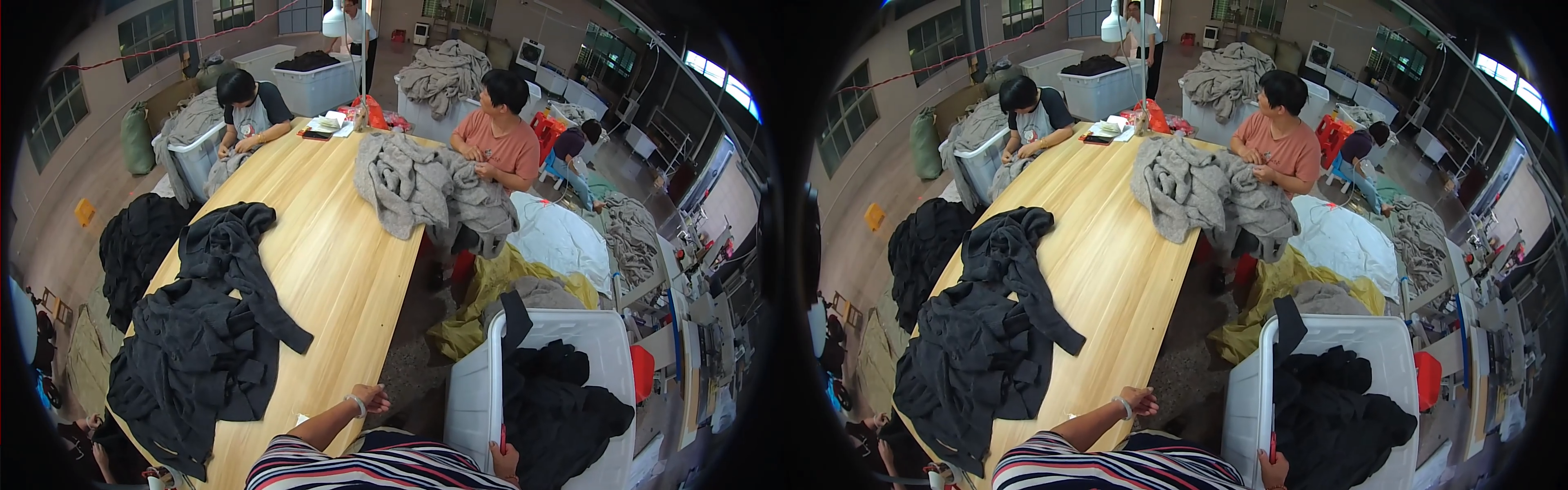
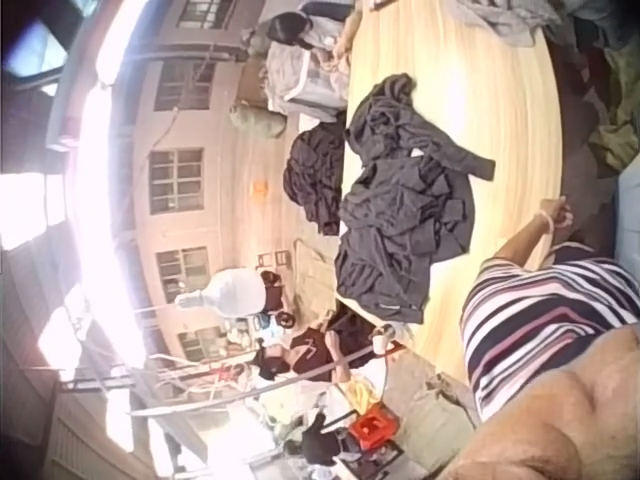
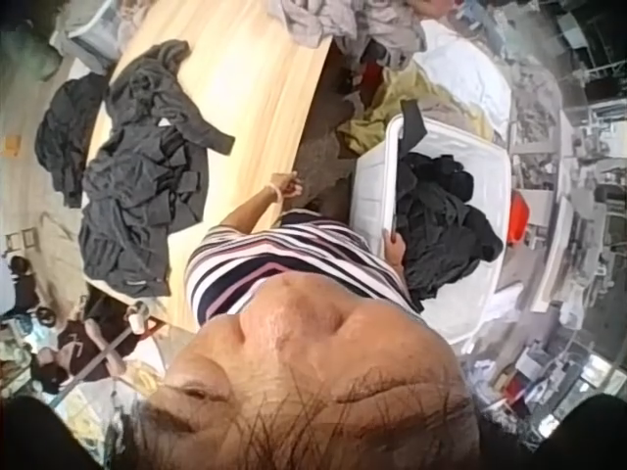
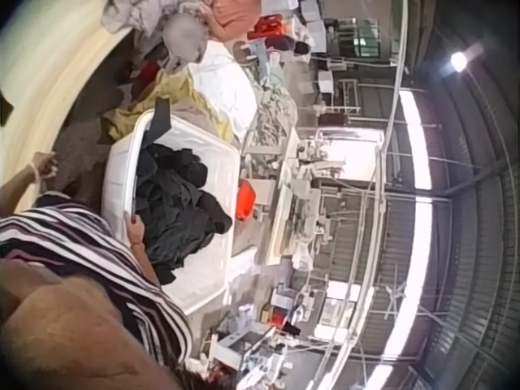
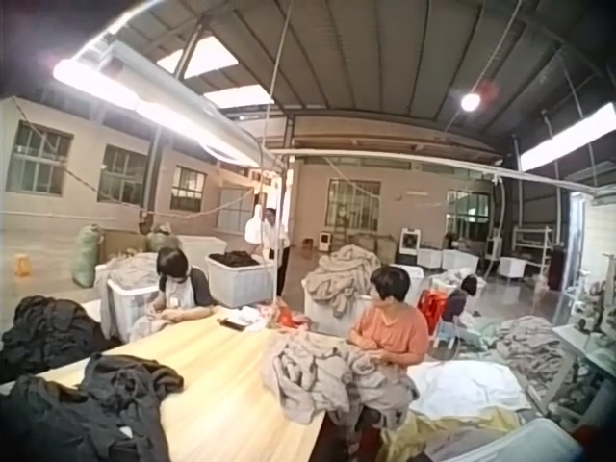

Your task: Trim excess threads from garments using scissors on a work table.

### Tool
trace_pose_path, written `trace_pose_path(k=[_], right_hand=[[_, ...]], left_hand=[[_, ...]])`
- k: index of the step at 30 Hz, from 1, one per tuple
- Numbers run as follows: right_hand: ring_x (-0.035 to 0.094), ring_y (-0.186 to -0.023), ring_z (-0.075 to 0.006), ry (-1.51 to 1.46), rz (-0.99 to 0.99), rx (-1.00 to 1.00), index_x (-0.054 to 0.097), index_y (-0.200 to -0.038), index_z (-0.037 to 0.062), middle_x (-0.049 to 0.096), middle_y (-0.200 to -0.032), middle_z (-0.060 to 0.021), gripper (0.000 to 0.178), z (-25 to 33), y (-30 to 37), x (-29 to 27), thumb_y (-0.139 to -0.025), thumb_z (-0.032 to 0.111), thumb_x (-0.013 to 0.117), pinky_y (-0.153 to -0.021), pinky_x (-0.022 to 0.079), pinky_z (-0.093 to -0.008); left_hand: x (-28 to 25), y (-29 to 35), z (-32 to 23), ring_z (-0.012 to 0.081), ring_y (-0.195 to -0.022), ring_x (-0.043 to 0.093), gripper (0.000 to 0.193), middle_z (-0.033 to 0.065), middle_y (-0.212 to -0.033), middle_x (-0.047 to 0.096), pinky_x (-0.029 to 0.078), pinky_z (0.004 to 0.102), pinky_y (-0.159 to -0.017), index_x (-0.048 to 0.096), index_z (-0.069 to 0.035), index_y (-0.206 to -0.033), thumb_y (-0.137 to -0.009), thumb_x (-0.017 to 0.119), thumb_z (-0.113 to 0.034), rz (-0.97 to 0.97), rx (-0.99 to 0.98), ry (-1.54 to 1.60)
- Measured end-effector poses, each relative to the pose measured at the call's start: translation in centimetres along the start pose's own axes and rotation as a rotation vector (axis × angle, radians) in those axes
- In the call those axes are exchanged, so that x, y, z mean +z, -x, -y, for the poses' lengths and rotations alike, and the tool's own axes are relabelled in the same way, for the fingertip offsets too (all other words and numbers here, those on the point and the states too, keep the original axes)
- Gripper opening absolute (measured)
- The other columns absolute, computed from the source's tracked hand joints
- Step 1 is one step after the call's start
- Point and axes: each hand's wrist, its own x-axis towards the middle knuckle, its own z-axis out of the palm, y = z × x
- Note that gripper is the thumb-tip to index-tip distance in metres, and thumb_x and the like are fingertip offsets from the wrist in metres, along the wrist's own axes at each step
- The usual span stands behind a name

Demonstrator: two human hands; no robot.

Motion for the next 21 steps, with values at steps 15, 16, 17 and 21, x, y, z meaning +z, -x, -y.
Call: trace_pose_path(k=[15, 16, 17, 21], right_hand=[[0.058, -0.083, -0.0429, 0.263, 0.049, 0.22, 0.061, -0.089, 0.0053, 0.062, -0.084, -0.023, 0.047, 5.7, 1.6, -0.6, -0.085, 0.052, 0.056, -0.071, 0.044, -0.047], [0.058, -0.083, -0.0429, 0.266, 0.049, 0.221, 0.061, -0.089, 0.0053, 0.062, -0.084, -0.023, 0.047, 5.5, 1.6, -0.5, -0.085, 0.052, 0.056, -0.071, 0.044, -0.047], [0.058, -0.082, -0.043, 0.268, 0.023, 0.201, 0.061, -0.089, 0.0054, 0.062, -0.083, -0.0227, 0.047, 5.1, 1.6, -0.3, -0.085, 0.052, 0.056, -0.07, 0.044, -0.0472], [0.058, -0.08, -0.0429, 0.296, 0.022, 0.163, 0.061, -0.089, 0.0054, 0.062, -0.082, -0.0221, 0.047, 5.2, 1.6, -0.4, -0.085, 0.052, 0.055, -0.069, 0.045, -0.0474]], left_hand=[[-1.5, 0.9, 0.2, 0.04, -0.138, 0.017, 0.079, 0.0194, -0.149, 0.021, 0.008, 0.0586, -0.109, 0.031, -0.014, -0.141, -0.076, 0.064, -0.045, -0.469, 0.943, -1.512], [-1.5, 0.6, 0.5, 0.0409, -0.138, 0.015, 0.077, 0.0201, -0.149, 0.02, 0.006, 0.0594, -0.109, 0.03, -0.014, -0.142, -0.078, 0.063, -0.041, -0.501, 0.941, -1.526], [-1.4, 0.4, 0.6, 0.0418, -0.139, 0.014, 0.076, 0.0208, -0.15, 0.019, 0.005, 0.0602, -0.109, 0.028, -0.014, -0.143, -0.079, 0.061, -0.038, -0.532, 0.939, -1.54], [-1.2, 0.5, 0.5, 0.0418, -0.139, 0.014, 0.072, 0.0209, -0.15, 0.019, 0.005, 0.0606, -0.109, 0.029, -0.015, -0.143, -0.08, 0.059, -0.033, -0.525, 0.942, -1.489]])
